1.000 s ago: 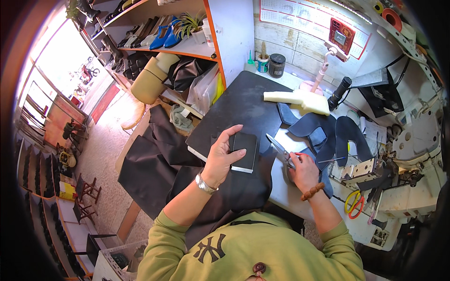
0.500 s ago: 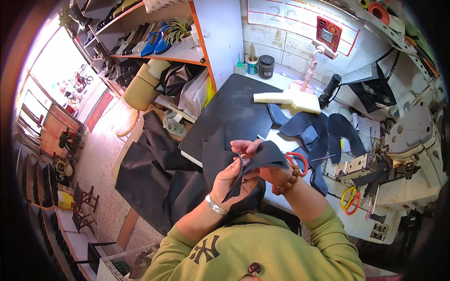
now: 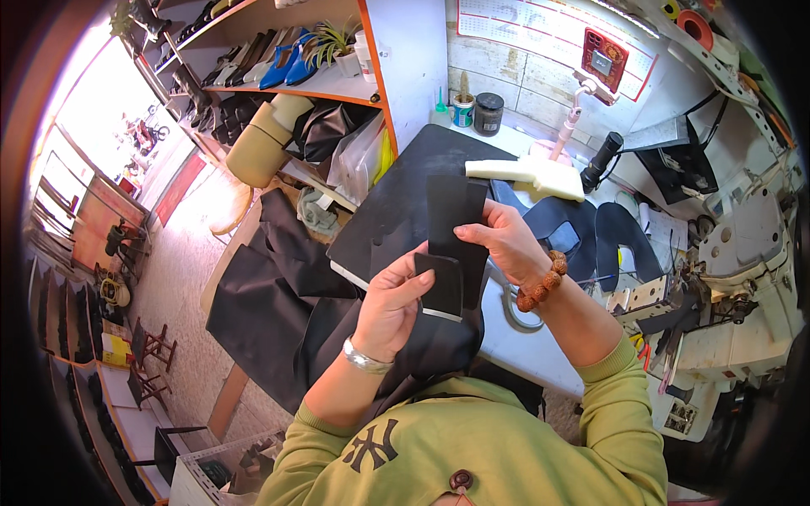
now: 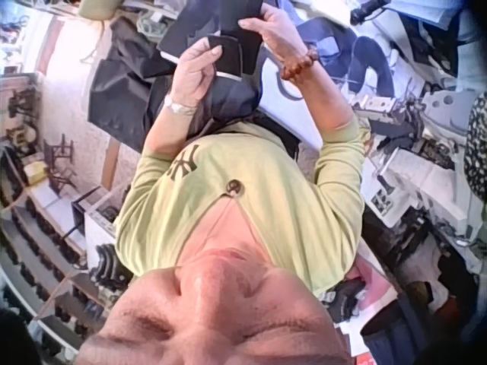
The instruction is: The person cuts a large piece of black fabric using shears, following a marked outline. They then use a small rectangular template to cut additional smaller pieces from the same fabric. The cut pieces are placed on the worktable.
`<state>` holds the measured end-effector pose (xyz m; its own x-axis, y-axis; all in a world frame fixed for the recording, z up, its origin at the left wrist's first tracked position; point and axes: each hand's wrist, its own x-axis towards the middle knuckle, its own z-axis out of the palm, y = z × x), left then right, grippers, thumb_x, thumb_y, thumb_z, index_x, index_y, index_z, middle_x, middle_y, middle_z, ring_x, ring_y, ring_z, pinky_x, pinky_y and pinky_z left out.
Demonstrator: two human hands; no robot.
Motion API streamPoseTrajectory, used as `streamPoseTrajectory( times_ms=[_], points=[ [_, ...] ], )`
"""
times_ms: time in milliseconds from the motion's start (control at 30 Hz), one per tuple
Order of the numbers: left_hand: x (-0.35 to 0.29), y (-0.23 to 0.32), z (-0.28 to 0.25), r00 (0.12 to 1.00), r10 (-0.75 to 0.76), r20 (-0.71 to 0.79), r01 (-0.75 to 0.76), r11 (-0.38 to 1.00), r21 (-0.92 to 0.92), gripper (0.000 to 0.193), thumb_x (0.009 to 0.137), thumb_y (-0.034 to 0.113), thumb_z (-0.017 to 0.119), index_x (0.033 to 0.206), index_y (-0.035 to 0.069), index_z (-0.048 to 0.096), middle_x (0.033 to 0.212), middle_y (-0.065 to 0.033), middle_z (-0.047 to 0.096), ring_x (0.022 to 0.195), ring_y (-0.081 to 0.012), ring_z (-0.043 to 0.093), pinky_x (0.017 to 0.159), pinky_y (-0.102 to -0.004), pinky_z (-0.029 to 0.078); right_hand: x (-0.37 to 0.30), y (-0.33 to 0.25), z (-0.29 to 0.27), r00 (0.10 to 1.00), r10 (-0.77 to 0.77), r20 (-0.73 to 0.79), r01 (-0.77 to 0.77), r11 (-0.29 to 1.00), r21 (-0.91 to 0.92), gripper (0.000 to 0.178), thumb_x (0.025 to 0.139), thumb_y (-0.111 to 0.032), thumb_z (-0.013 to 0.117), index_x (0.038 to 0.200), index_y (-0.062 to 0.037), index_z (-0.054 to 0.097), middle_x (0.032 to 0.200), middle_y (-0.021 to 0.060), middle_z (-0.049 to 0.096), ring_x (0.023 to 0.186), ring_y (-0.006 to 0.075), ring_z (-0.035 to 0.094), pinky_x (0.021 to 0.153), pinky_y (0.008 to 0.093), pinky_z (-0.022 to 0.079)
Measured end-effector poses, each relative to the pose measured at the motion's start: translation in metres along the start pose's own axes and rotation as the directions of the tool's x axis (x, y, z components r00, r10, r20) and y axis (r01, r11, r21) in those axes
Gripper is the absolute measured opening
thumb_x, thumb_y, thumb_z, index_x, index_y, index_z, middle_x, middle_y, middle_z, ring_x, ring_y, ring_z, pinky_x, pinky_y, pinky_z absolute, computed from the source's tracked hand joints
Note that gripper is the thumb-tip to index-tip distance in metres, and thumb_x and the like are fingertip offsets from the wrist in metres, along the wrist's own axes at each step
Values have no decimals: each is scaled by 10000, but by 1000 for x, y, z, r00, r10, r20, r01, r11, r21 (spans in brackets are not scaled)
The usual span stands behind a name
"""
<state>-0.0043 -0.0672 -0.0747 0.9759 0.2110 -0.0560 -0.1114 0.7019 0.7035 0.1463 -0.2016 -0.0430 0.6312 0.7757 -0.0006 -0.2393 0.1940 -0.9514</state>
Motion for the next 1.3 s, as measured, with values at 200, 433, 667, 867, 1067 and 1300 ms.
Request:
streamPoseTrajectory(
  times_ms=[200,433,667,867,1067,1300],
  points=[
    [13,-11,0,981,176,-79,-156,964,217,194,877,-17,644,1071,-13,649,1044,-41,661,904,-84,601,854,-228,469,4,1,3,988,148,36,-150,985,85,230,904,-101,597,1118,-18,608,1001,38,663,863,100,622,810,252,502],
    [19,-18,3,922,355,-154,-293,900,322,320,866,-51,621,1180,-18,572,995,-47,644,874,-93,609,818,-224,501,6,13,1,980,196,17,-197,967,159,244,974,-269,549,1063,-51,611,934,6,643,846,78,603,791,264,508],
    [24,-18,-6,955,204,-217,-158,964,213,196,872,-36,626,1053,1,558,922,-31,628,822,-79,593,774,-224,493,-12,30,8,992,-128,-11,129,991,46,626,904,-54,632,1432,-58,295,1111,89,575,1017,124,557,867,251,477],
    [22,-15,-5,973,204,-111,-188,972,144,76,911,38,613,969,31,563,920,-36,635,792,-84,612,723,-226,511,-22,44,15,994,-85,-70,80,995,-66,390,855,7,673,1212,-42,522,1015,24,582,934,86,563,858,245,486],
    [23,-4,-6,967,-85,-240,56,991,-124,124,982,160,524,904,71,565,826,-11,631,683,-76,610,619,-223,514,-23,50,15,998,-51,-25,50,998,-40,193,845,-16,694,999,-44,580,906,-18,587,815,47,550,762,200,468],
    [25,-11,-22,992,42,-118,-32,996,81,161,978,157,532,862,74,608,751,30,613,613,-24,549,533,-159,411,-22,52,13,996,-25,-80,11,985,-172,93,834,-49,642,890,-21,573,799,-20,563,736,41,507,663,202,440]
  ],
)
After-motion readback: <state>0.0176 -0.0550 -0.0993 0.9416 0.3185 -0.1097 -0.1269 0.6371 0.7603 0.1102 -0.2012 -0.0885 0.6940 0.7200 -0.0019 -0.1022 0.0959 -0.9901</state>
